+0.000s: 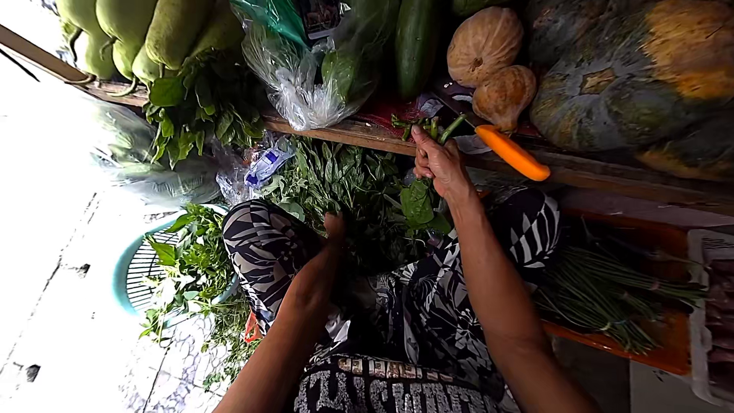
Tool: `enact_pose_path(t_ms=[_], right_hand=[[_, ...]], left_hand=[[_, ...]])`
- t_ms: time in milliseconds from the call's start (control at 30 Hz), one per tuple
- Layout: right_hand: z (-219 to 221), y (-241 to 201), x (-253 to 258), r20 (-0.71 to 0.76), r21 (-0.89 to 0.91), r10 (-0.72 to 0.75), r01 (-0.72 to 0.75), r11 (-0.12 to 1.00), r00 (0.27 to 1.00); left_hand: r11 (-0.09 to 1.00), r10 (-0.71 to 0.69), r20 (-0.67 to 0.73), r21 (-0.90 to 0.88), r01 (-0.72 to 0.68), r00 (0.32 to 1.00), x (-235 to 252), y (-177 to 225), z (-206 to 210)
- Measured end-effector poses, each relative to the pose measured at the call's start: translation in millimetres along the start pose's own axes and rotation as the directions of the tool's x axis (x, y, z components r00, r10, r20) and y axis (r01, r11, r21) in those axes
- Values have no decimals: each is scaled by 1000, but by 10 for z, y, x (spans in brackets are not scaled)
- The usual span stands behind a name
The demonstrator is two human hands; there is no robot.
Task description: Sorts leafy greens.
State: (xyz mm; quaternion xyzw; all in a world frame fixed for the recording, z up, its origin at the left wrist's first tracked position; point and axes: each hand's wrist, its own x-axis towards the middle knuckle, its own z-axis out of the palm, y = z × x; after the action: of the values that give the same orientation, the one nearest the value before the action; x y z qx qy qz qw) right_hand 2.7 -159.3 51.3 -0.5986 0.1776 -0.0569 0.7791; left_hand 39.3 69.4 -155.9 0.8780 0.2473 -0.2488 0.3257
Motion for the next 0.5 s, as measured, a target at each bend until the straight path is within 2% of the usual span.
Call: enact_pose_path(t_ms=[133,167,233,300,367,433,467,500], right_hand=[[28,-3,13,23,17,20,-20,1000,1000],[34,0,9,25,22,29,-29,999,999],[43,15,-12,35,29,36,-37,999,999],[32,8,-14,46,26,25,-27,999,999],[15,16,-31,48,28,26,-28,999,998],[-7,15,-25,41,20,38,-38,999,998],[-19,15,-22,44,16,41,-42,999,998],[-25,7,-25,49,13,44,-44,999,998]], left_hand=[[971,234,-96,-20,-236,968,-18,166,145],[967,244,-132,-43,-251,961,-1,167,189],[985,56,-197,-147,-86,979,45,149,201],[977,-138,-170,-185,106,976,132,139,103],[971,-185,-76,-166,170,980,290,58,81],[990,-112,-60,-92,107,992,412,-42,180],[997,-13,-195,-74,-1,981,368,-110,292],[989,120,-434,-22,-143,893,205,-140,397]])
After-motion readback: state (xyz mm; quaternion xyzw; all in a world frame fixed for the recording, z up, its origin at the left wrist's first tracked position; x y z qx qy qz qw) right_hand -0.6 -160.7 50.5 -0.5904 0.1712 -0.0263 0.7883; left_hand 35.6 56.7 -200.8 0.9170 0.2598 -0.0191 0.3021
